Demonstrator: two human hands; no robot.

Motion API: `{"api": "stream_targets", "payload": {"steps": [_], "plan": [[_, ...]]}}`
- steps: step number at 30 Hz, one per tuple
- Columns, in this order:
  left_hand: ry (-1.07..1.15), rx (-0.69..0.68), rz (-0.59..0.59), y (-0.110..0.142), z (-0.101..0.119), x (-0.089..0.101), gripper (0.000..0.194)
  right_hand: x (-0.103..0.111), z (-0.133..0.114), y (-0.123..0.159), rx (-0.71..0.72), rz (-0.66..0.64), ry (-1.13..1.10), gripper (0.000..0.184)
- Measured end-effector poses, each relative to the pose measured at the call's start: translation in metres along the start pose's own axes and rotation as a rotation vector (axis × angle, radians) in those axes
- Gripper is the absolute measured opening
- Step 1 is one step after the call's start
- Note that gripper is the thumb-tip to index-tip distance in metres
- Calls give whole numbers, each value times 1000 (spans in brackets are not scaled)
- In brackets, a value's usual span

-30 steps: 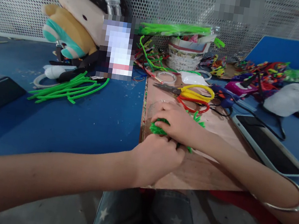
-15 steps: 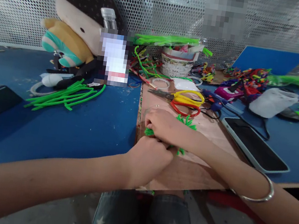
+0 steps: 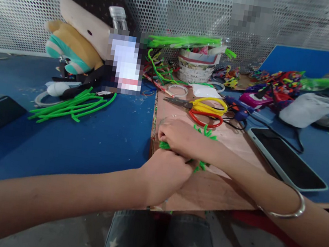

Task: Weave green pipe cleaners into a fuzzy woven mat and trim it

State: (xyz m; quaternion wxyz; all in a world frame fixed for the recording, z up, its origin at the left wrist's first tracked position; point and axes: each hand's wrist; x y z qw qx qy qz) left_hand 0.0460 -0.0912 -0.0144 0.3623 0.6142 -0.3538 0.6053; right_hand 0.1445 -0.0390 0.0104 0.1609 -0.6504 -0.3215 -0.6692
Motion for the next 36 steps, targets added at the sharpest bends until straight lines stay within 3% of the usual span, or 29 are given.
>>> {"api": "stream_targets", "payload": {"steps": [3,6,12,15,23,29,36], "plan": [[-4,1,-7,-1,0,0,34,-3,1,-2,-32,-13,0,16],[-8,2,-25,-1,-1,0,33,-8,7,-3,24,80,-60,15],[2,-23,34,0,0,-2,31,-8,31,6,61,214,-451,27],[-5,-33,28,0,1,-3,31,-7,35,10,89,204,-545,26],[-25,-47,47,-1,-1,-5,32,-12,30,8,157,206,-521,22],[-35,-68,112,2,-1,-8,36,-3,47,12,108,304,-590,19],[-27,-81,152,5,-1,-8,34,-13,51,8,266,175,-315,22]]}}
Point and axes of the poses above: each hand's wrist, its own y-axis away from the middle knuckle, its own x-axis out of the back of the hand, z = x × y, and after that the axes turned 6 degrees about -z, right-handed
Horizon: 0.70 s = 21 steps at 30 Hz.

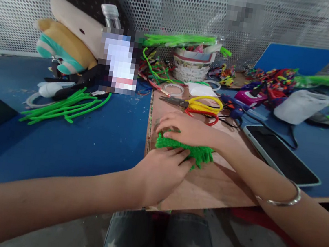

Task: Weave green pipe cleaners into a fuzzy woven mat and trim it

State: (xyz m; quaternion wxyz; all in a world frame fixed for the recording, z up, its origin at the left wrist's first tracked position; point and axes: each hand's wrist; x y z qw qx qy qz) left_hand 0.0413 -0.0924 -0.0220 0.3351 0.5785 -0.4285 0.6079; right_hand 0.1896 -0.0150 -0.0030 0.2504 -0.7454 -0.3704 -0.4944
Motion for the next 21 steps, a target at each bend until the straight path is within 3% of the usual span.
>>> {"api": "stream_targets", "payload": {"steps": [6,10,14,17,21], "plan": [[195,39,109,-4,-8,3,26,1,-3,0,-43,8,-16,13],[270,287,198,-7,-36,15,21,4,-1,1,-71,45,-38,22],[255,502,-5,-8,-68,28,19,6,0,3,-146,55,-20,18],[373,500,-231,-10,-82,30,16,10,-5,5,-152,-32,-58,14],[468,433,-305,-13,-88,27,15,12,-12,7,-177,-91,-36,13]]}}
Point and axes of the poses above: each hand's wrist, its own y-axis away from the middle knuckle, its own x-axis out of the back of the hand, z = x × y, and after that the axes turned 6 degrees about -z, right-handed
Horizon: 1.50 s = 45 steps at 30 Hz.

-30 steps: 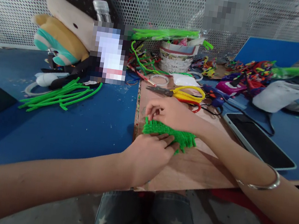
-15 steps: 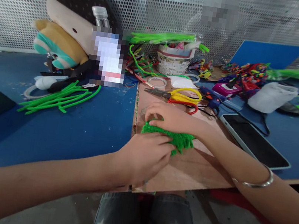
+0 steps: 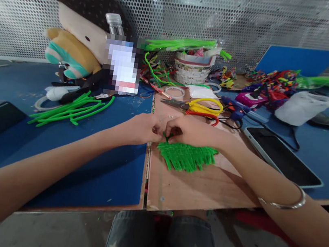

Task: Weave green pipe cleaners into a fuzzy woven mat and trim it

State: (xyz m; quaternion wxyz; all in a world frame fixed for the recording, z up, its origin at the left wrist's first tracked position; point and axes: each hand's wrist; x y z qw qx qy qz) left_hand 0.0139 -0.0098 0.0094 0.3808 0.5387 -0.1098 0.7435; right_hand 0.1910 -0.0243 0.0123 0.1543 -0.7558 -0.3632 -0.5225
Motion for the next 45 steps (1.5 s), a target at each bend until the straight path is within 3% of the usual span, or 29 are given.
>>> {"api": "stream_targets", "payload": {"steps": [4,12,28,32,37,42,45], "plan": [[32,-27,-47,0,0,-4,13,-5,1,-3,37,24,-12,17],[-97,26,50,-1,2,-16,17,-13,10,-8,102,74,-71,13],[-23,6,18,1,9,-6,13,-15,12,-9,107,86,-87,10],[-22,-20,10,3,5,-6,8,-9,12,-9,98,53,-186,11],[139,-94,-30,0,-5,-5,9,11,16,-1,-11,155,-226,8],[318,-131,13,-3,-8,-5,26,22,23,7,-32,-97,-123,24],[463,-89,99,-3,-6,-7,29,22,24,7,-48,-161,-110,28]]}}
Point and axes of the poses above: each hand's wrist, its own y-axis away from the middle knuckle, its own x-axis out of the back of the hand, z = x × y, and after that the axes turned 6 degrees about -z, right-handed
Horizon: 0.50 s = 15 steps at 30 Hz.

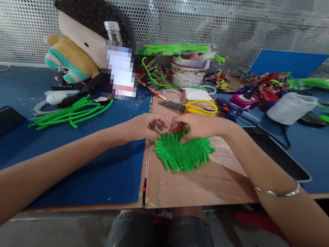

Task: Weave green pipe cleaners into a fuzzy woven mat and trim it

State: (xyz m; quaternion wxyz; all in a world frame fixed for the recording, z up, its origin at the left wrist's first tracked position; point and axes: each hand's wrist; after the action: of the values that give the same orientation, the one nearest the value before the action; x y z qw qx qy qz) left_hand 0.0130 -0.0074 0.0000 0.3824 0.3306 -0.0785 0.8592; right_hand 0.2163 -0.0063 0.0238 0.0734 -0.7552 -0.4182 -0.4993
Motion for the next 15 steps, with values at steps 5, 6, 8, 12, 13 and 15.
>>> {"api": "stream_targets", "payload": {"steps": [5,6,8,12,13,15], "plan": [[224,9,247,-4,-1,-5,22,4,1,3,39,67,-56,25],[276,14,285,-5,-2,-6,22,6,2,5,57,94,-108,25],[344,18,388,-7,-4,-6,22,11,2,9,85,181,-215,23],[297,-38,709,-9,-6,-8,18,20,-1,18,98,533,-307,17],[309,-54,747,-9,-6,-9,18,22,-1,20,100,624,-312,17],[407,-91,728,-8,-5,-12,24,23,-3,20,103,768,-323,17]]}}
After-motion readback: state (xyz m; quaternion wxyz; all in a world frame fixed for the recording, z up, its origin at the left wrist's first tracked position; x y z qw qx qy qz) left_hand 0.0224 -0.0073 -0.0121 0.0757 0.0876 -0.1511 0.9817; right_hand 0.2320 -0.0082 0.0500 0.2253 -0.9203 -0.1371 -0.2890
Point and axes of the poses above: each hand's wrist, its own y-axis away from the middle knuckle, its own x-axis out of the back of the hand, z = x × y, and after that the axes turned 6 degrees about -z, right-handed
